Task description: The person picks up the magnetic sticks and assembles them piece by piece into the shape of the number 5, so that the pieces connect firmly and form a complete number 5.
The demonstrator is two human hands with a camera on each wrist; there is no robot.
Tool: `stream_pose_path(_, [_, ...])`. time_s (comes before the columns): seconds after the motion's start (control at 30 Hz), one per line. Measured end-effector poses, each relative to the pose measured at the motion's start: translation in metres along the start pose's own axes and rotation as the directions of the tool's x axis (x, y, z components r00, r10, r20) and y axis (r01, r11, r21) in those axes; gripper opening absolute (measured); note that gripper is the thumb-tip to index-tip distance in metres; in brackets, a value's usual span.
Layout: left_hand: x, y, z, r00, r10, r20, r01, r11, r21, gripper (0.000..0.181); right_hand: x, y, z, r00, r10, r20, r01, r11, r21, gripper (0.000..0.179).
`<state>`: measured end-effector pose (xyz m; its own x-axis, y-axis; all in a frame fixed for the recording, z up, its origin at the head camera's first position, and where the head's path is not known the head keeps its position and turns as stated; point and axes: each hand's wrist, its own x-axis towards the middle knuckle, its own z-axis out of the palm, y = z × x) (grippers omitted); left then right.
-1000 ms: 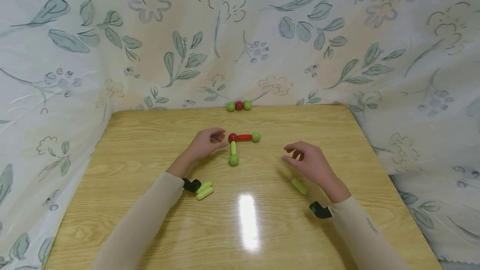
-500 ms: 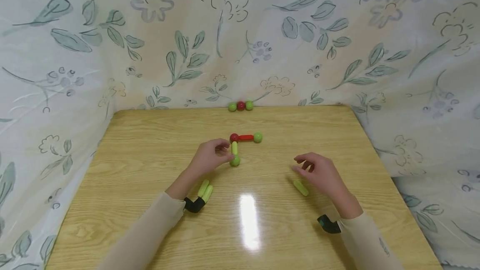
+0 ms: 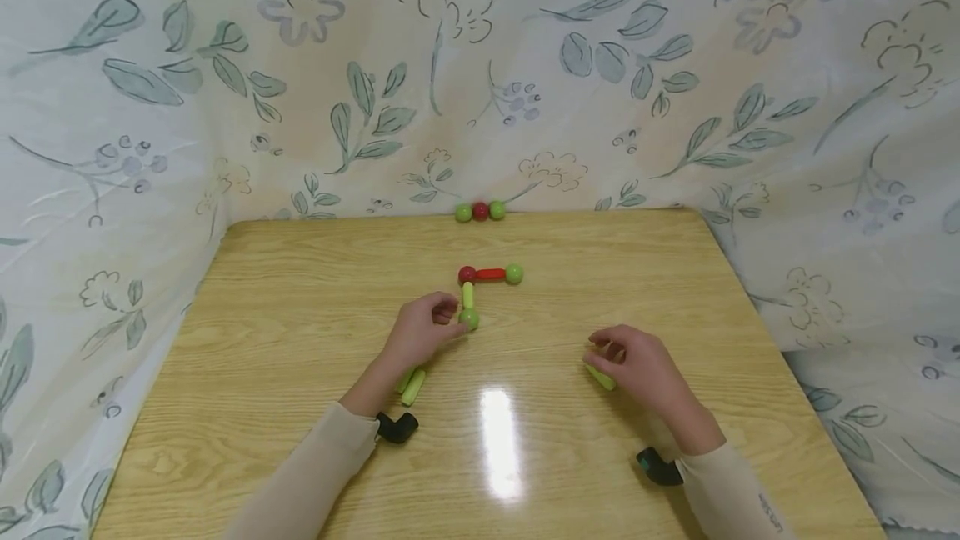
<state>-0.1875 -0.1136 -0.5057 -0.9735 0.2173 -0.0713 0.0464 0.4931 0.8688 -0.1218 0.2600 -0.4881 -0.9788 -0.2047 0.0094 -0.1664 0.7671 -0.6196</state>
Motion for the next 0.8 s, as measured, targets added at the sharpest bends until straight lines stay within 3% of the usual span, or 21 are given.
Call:
stream_pose_path(0.47, [-0.0011, 0.0000, 0.0066, 0.999, 0.029, -0.021, -0.029, 0.999, 0.022, 0.035, -0.0060, -0.0004, 0.0045, 0.997, 0.020, 0.074, -0.014, 0.997, -0.080, 0.022])
stream_pose_path(0.8, [-0.0005, 0.0027, 0.0087, 0.999, 0.043, -0.019, -0.043, 0.999, 0.033, 0.030, -0.0088, -0.0035, 0.0064, 0.997, -0.025, 0.079, 0.032, 0.995, -0.090, 0.013])
